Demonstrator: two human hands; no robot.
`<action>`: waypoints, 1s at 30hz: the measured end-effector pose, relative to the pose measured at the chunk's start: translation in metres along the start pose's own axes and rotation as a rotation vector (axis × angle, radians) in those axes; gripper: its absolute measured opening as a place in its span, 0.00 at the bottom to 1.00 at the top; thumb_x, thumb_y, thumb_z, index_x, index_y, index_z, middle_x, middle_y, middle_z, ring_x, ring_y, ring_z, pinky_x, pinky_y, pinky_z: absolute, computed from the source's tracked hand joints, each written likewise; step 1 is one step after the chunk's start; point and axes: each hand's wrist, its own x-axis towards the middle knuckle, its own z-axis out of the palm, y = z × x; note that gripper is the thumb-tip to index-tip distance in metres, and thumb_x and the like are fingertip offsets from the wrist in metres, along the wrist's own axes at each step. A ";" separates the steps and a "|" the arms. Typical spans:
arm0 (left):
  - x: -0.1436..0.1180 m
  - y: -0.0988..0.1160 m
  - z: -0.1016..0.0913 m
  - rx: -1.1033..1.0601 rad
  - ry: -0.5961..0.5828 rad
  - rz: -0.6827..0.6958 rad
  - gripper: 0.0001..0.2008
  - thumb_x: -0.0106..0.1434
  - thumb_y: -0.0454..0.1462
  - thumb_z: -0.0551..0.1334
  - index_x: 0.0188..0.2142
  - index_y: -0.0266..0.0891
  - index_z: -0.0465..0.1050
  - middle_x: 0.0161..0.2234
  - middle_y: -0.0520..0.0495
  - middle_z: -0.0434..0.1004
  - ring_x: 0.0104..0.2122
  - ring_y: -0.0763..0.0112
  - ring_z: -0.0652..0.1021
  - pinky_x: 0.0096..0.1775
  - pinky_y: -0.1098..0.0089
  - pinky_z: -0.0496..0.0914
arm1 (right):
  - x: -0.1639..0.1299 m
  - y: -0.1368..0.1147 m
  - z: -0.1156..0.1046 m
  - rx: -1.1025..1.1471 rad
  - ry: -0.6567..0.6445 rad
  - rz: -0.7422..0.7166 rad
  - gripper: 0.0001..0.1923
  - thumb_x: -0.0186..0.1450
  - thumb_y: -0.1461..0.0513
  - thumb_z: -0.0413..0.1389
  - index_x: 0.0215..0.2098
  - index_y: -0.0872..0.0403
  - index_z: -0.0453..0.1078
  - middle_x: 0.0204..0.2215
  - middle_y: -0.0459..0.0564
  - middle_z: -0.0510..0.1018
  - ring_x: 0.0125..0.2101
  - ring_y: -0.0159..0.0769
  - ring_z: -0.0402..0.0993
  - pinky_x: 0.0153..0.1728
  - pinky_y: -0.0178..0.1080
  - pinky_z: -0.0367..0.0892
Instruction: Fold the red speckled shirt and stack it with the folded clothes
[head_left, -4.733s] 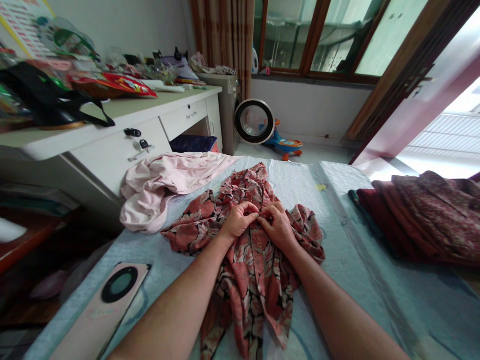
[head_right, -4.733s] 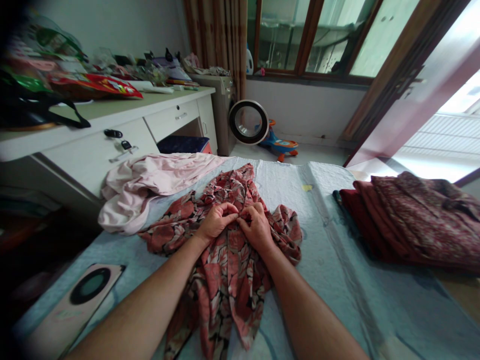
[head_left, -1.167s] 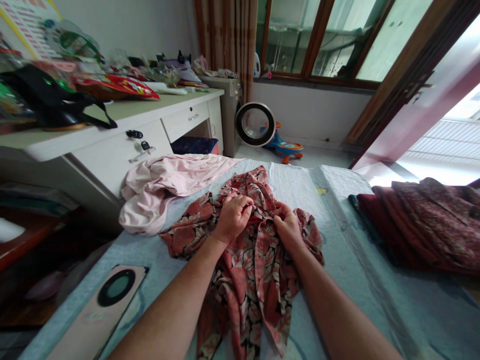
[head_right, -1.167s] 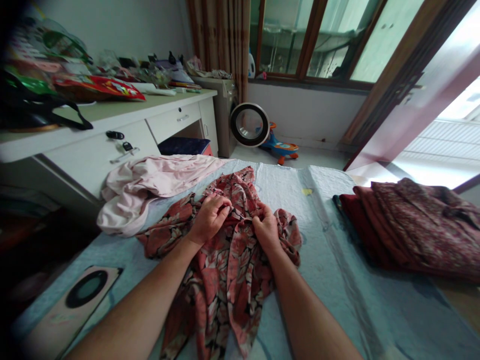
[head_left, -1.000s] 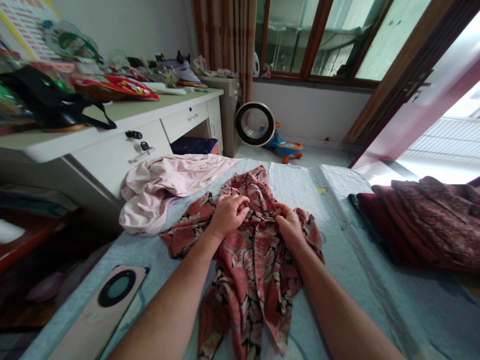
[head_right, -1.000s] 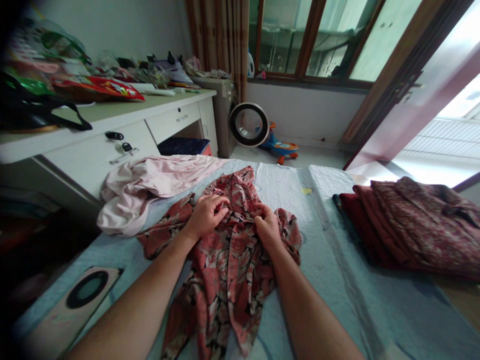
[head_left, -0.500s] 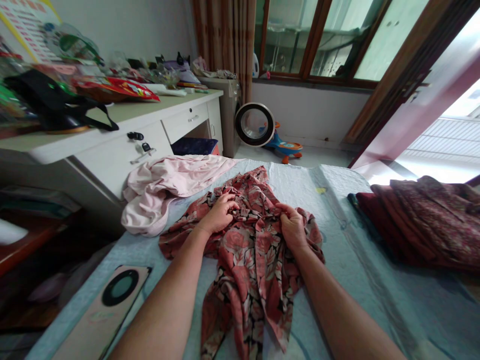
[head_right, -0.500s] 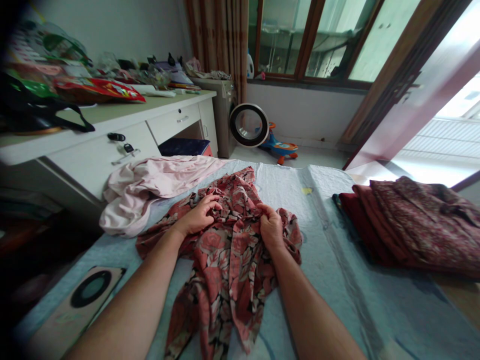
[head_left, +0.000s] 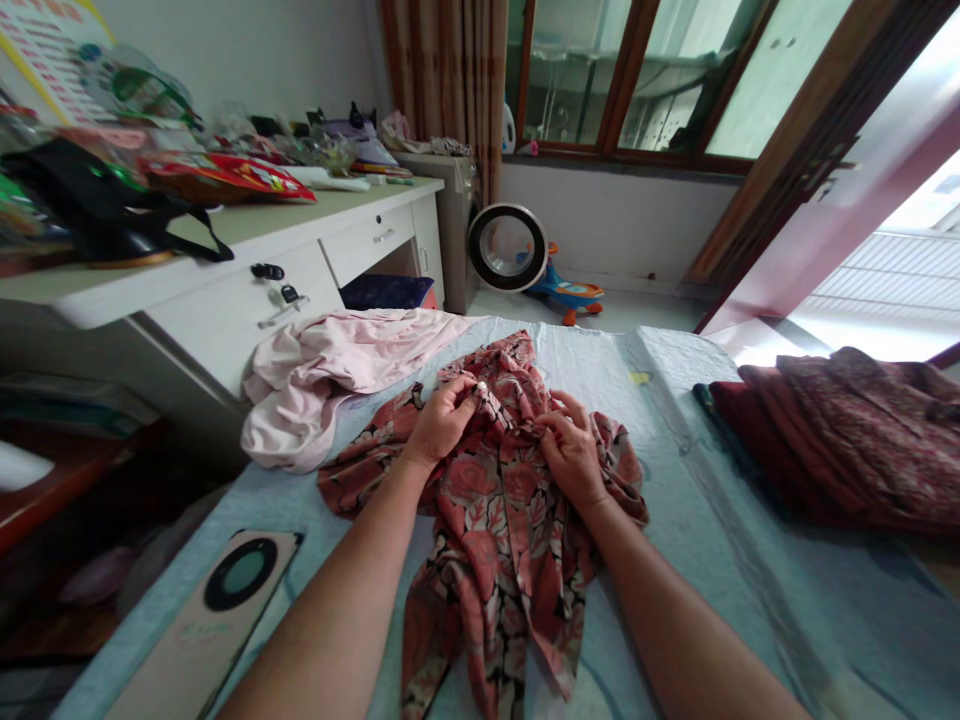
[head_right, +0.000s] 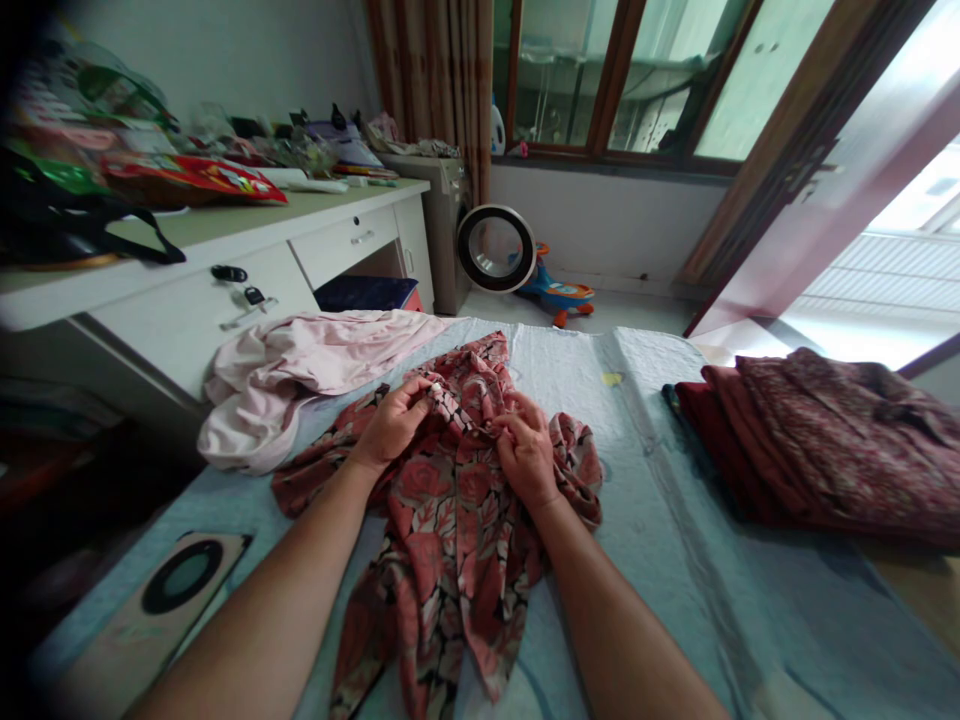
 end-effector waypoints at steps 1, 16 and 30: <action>-0.001 0.001 0.002 -0.009 0.003 0.001 0.11 0.66 0.44 0.57 0.40 0.39 0.71 0.36 0.48 0.78 0.38 0.67 0.77 0.46 0.67 0.71 | 0.000 -0.002 -0.001 0.005 -0.042 -0.040 0.10 0.64 0.66 0.51 0.36 0.50 0.75 0.56 0.53 0.72 0.54 0.43 0.68 0.57 0.49 0.63; -0.016 0.031 0.026 0.701 0.251 0.218 0.08 0.64 0.34 0.61 0.39 0.44 0.79 0.57 0.45 0.72 0.55 0.51 0.68 0.58 0.48 0.60 | -0.002 -0.004 0.003 0.044 -0.010 -0.116 0.19 0.61 0.72 0.47 0.46 0.51 0.72 0.43 0.52 0.75 0.46 0.39 0.73 0.50 0.42 0.69; -0.013 0.027 0.044 -0.059 0.082 -0.042 0.13 0.68 0.40 0.52 0.40 0.39 0.73 0.35 0.48 0.78 0.38 0.67 0.77 0.44 0.67 0.71 | -0.002 -0.002 -0.001 0.080 0.014 -0.060 0.14 0.65 0.70 0.47 0.42 0.51 0.71 0.36 0.49 0.75 0.38 0.36 0.73 0.42 0.38 0.69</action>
